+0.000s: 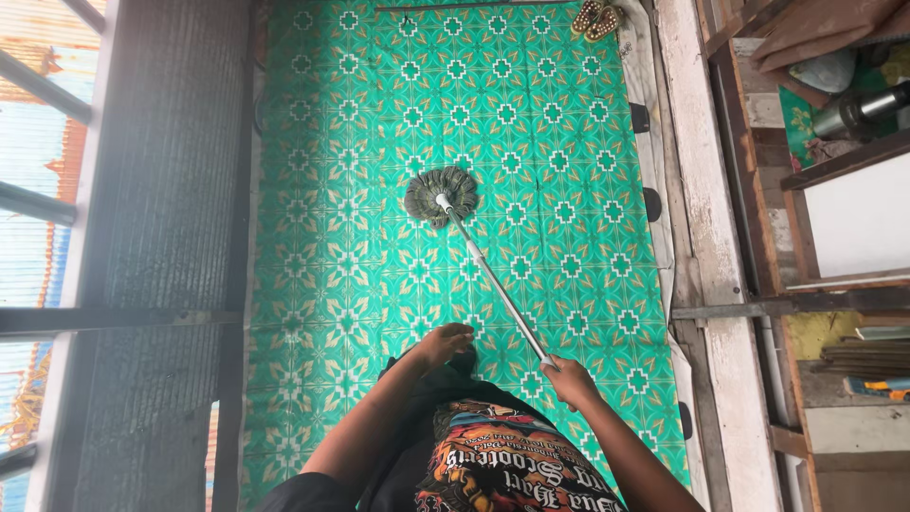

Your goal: The person mops a tiled floor with a green pattern, moving the mop across the surface while stepping over the area they are cleaning.

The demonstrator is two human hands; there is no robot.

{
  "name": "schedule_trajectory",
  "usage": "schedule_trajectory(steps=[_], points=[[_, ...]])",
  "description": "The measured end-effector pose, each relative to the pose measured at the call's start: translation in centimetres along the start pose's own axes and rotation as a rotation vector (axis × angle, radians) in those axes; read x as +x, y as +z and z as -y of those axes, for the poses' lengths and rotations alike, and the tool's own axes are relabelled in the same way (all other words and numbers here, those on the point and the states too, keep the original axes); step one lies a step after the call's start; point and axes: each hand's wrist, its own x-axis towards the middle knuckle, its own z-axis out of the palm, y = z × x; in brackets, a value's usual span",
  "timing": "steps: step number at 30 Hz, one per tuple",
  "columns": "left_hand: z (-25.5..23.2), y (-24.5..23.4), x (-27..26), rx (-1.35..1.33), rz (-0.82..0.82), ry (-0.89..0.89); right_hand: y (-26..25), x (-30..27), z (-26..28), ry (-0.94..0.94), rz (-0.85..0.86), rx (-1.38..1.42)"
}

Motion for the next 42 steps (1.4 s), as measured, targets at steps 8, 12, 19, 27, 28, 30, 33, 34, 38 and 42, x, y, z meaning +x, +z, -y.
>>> schedule_trajectory(steps=[8, 12, 19, 27, 28, 30, 33, 34, 38, 42], points=[[5.7, 4.1, -8.6, 0.101, 0.071, 0.098, 6.5, -6.6, -7.6, -0.016, -0.017, -0.006], [10.4, 6.5, -15.5, -0.008, 0.025, 0.034, 11.8, -10.7, -12.3, -0.012, -0.024, 0.008], [20.6, 11.0, -27.8, -0.040, 0.027, -0.181, 20.3, -18.3, -16.9, -0.047, -0.065, 0.029], [29.0, 20.5, -33.4, -0.029, 0.206, -0.182, 27.4, -27.1, -25.4, -0.022, -0.141, -0.122], [29.8, 22.0, -34.0, 0.032, 0.251, -0.155, 28.3, -28.4, -26.8, -0.007, -0.138, -0.117], [31.2, 24.7, -35.9, 0.185, 0.302, -0.144, 30.3, -31.2, -29.7, -0.100, -0.195, -0.121], [32.3, 28.9, -37.2, 0.413, 0.346, -0.053, 32.6, -35.1, -34.1, -0.017, -0.153, -0.095], [33.0, 30.5, -38.0, 0.471, 0.350, 0.001, 33.4, -36.4, -35.7, -0.007, -0.158, -0.089], [35.9, 36.6, -40.3, 0.662, 0.383, 0.036, 36.8, -40.9, -42.7, -0.040, -0.158, -0.035], [40.4, 43.2, -46.0, 0.751, 0.523, 0.149, 39.9, -48.9, -48.9, -0.016, -0.128, 0.130]])
